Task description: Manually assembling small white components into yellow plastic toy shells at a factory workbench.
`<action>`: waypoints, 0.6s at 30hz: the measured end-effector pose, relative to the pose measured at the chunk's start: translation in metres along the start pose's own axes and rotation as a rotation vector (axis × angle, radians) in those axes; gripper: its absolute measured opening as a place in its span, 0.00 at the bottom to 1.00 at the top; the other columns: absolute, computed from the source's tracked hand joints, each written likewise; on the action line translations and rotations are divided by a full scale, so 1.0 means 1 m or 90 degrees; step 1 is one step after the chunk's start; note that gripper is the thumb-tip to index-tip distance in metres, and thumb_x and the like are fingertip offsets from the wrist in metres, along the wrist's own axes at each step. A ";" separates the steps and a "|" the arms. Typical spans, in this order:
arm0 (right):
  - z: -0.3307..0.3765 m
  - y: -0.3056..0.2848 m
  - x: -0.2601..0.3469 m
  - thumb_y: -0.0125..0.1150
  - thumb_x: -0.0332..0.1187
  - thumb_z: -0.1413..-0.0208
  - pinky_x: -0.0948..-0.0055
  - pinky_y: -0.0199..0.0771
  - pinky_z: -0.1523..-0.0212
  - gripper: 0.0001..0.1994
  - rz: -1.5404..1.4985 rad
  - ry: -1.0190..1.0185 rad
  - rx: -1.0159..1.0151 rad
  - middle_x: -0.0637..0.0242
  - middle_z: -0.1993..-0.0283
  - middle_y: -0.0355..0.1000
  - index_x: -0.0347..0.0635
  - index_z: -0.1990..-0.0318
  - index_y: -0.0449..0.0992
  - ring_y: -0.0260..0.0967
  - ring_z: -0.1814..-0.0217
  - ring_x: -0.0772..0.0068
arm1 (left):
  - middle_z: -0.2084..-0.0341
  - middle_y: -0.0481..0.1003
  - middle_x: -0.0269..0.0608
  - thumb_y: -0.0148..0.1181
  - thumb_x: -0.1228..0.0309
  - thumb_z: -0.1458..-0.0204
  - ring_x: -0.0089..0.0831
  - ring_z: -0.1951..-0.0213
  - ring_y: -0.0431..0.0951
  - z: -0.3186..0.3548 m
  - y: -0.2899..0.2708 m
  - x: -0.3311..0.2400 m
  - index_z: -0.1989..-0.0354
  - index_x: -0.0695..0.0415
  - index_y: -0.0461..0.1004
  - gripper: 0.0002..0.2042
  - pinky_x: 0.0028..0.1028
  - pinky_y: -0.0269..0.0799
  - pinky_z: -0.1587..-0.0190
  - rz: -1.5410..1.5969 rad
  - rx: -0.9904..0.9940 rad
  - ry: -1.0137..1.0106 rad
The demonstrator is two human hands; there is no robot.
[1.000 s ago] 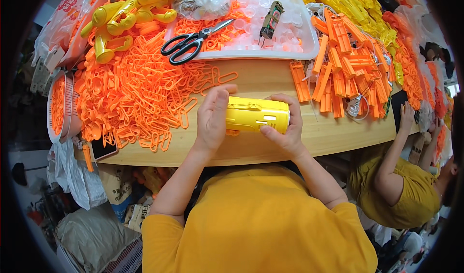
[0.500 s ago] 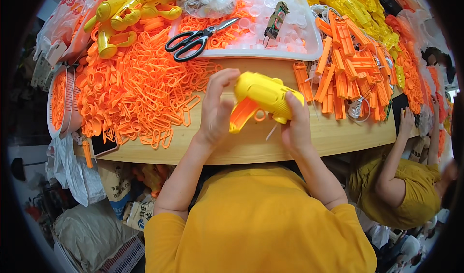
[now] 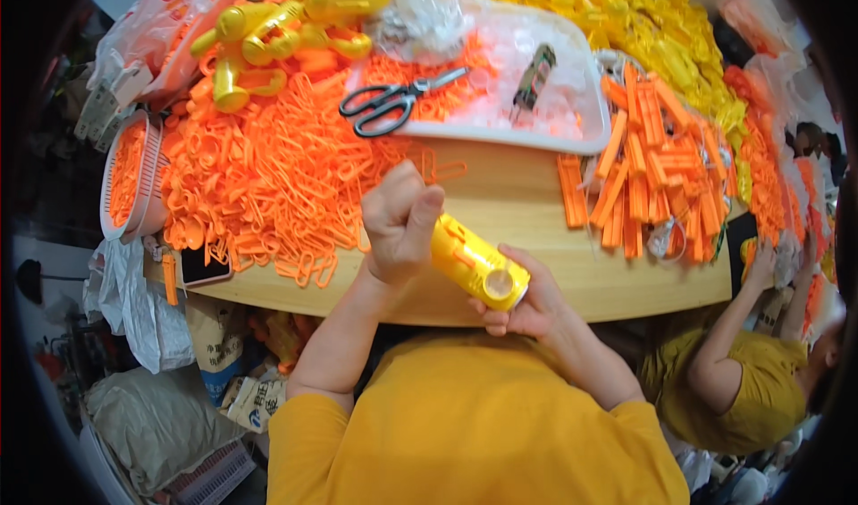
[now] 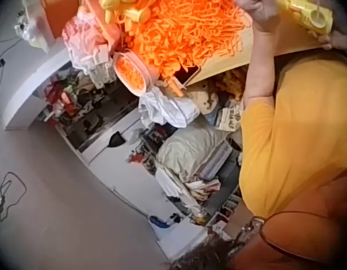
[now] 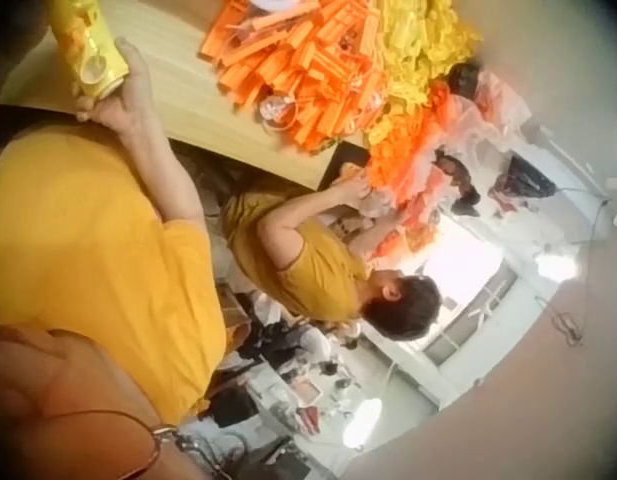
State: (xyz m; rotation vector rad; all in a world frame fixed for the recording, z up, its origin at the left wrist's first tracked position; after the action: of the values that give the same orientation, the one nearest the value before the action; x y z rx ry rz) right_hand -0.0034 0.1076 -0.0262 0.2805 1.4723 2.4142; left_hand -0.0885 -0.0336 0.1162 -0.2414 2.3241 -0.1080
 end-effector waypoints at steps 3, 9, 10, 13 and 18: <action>0.003 -0.003 -0.001 0.45 0.61 0.39 0.61 0.67 0.74 0.31 0.006 -0.017 -0.021 0.46 0.64 0.74 0.44 0.43 0.71 0.66 0.80 0.58 | 0.83 0.65 0.36 0.53 0.65 0.37 0.28 0.77 0.61 0.007 -0.002 0.001 0.80 0.60 0.67 0.18 0.27 0.56 0.73 -0.011 0.008 0.013; 0.029 0.028 0.066 0.64 0.44 0.43 0.60 0.78 0.54 0.26 0.457 -0.437 -0.119 0.55 0.51 0.73 0.42 0.42 0.67 0.76 0.56 0.58 | 0.69 0.72 0.38 0.66 0.72 0.49 0.30 0.68 0.72 -0.012 -0.006 0.002 0.68 0.59 0.73 0.08 0.28 0.68 0.64 -0.005 0.128 -0.013; 0.048 0.051 0.084 0.69 0.38 0.46 0.61 0.77 0.48 0.27 0.665 -0.660 -0.150 0.58 0.47 0.71 0.41 0.42 0.67 0.74 0.49 0.60 | 0.69 0.72 0.38 0.66 0.72 0.49 0.30 0.68 0.72 -0.015 -0.008 0.002 0.68 0.59 0.73 0.08 0.28 0.68 0.64 -0.006 0.127 -0.007; 0.044 0.079 0.101 0.75 0.32 0.53 0.65 0.72 0.42 0.36 0.778 -0.610 -0.102 0.61 0.41 0.67 0.40 0.37 0.63 0.68 0.40 0.67 | 0.45 0.67 0.41 0.75 0.71 0.58 0.28 0.48 0.70 -0.017 0.011 0.016 0.37 0.57 0.63 0.38 0.30 0.67 0.44 0.102 0.320 -0.163; 0.030 0.137 0.137 0.73 0.33 0.50 0.67 0.67 0.38 0.41 0.982 -0.694 0.008 0.62 0.34 0.62 0.41 0.30 0.56 0.65 0.37 0.67 | 0.50 0.68 0.39 0.77 0.74 0.63 0.28 0.50 0.72 -0.058 -0.029 0.008 0.43 0.55 0.66 0.35 0.29 0.70 0.45 -0.032 0.241 -0.055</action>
State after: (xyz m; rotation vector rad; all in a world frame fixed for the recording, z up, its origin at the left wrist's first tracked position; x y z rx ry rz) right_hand -0.1424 0.1218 0.1114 2.9245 0.6297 2.0100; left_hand -0.1314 -0.0631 0.1548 -0.1098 2.1615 -0.5458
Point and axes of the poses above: each hand's wrist, its own z-axis away from the middle knuckle, its own y-axis out of the palm, x = y × z, the point moved 9 cm from there along -z, towards the middle knuckle
